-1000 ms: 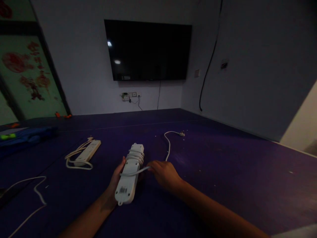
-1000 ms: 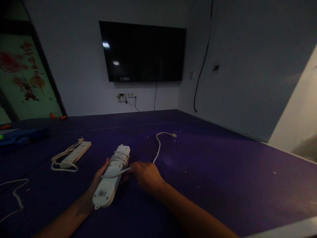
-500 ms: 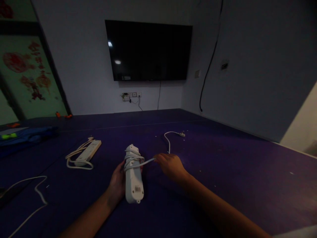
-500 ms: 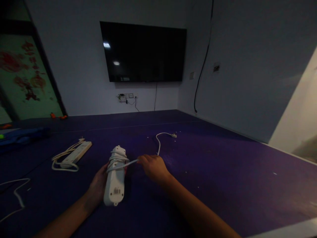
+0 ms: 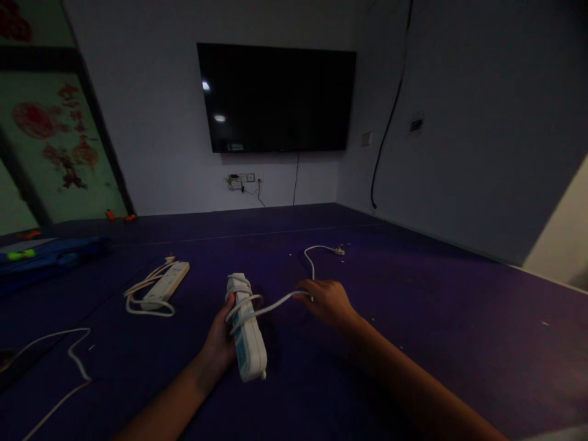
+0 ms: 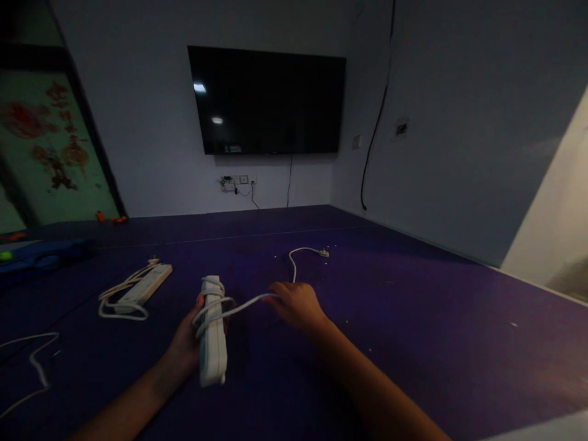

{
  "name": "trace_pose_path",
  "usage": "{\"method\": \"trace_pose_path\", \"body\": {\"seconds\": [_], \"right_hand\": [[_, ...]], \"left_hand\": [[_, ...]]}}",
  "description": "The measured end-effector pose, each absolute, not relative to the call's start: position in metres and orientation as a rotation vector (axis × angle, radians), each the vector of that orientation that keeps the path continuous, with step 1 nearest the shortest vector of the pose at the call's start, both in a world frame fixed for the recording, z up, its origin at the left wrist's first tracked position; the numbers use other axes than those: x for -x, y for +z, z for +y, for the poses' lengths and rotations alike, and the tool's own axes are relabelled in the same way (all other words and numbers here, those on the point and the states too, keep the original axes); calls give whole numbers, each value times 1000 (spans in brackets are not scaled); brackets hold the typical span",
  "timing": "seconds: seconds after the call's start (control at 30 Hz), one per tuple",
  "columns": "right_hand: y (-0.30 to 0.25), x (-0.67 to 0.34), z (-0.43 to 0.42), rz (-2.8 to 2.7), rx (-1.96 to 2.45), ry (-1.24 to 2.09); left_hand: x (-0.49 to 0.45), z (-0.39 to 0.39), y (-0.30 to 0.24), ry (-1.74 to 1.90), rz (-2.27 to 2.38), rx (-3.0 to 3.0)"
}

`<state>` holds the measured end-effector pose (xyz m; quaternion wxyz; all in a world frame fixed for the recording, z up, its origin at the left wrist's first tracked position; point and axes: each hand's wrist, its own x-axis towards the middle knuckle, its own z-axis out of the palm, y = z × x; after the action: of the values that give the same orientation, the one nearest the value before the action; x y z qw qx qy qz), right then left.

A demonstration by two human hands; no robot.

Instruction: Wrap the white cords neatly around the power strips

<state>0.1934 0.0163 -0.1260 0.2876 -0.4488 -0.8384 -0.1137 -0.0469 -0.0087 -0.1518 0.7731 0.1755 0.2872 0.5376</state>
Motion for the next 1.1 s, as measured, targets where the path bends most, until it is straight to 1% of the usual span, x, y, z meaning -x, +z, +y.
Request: {"method": "trace_pose_path", "body": {"seconds": [0.07,0.13,0.27,0.3,0.33,0.4,0.5,0.57,0.6,0.73,0.8,0.93,1.1], "right_hand": [[-119,-196,15,-2324,1176,-175],[-113,-198,15,-2395,1163,52],[-107,-199,14,-2352,1192,772],[-106,-199,13,-2332,1201,906],[-105,-200,13,-2321,1210,990],[-103,-202,10,-2319,1231,1044],[-97,-208,8,-2342,1293,1002],[-94,-211,7,-2392,1361,864],[-93,-212,7,-2419,1403,732],[-95,-213,10,-2388,1619,35],[-97,-213,12,-2311,1704,-168],[-104,-215,18,-2159,1806,-273],[-118,-222,31,-2110,1757,-204]], "left_hand": [[45,-9,-148,1189,663,-387],[44,-9,-146,1209,681,-380],[52,-5,-155,1196,548,-402],[55,-3,-159,1166,497,-417],[59,-1,-163,1126,444,-435],[63,2,-169,1041,359,-463],[63,2,-167,1019,362,-454],[57,-2,-160,1049,444,-433],[54,-5,-156,1063,490,-431],[43,-14,-145,1144,635,-452],[40,-15,-143,1202,695,-448],[37,-14,-147,1290,766,-457],[36,-13,-150,1306,816,-537]]}}
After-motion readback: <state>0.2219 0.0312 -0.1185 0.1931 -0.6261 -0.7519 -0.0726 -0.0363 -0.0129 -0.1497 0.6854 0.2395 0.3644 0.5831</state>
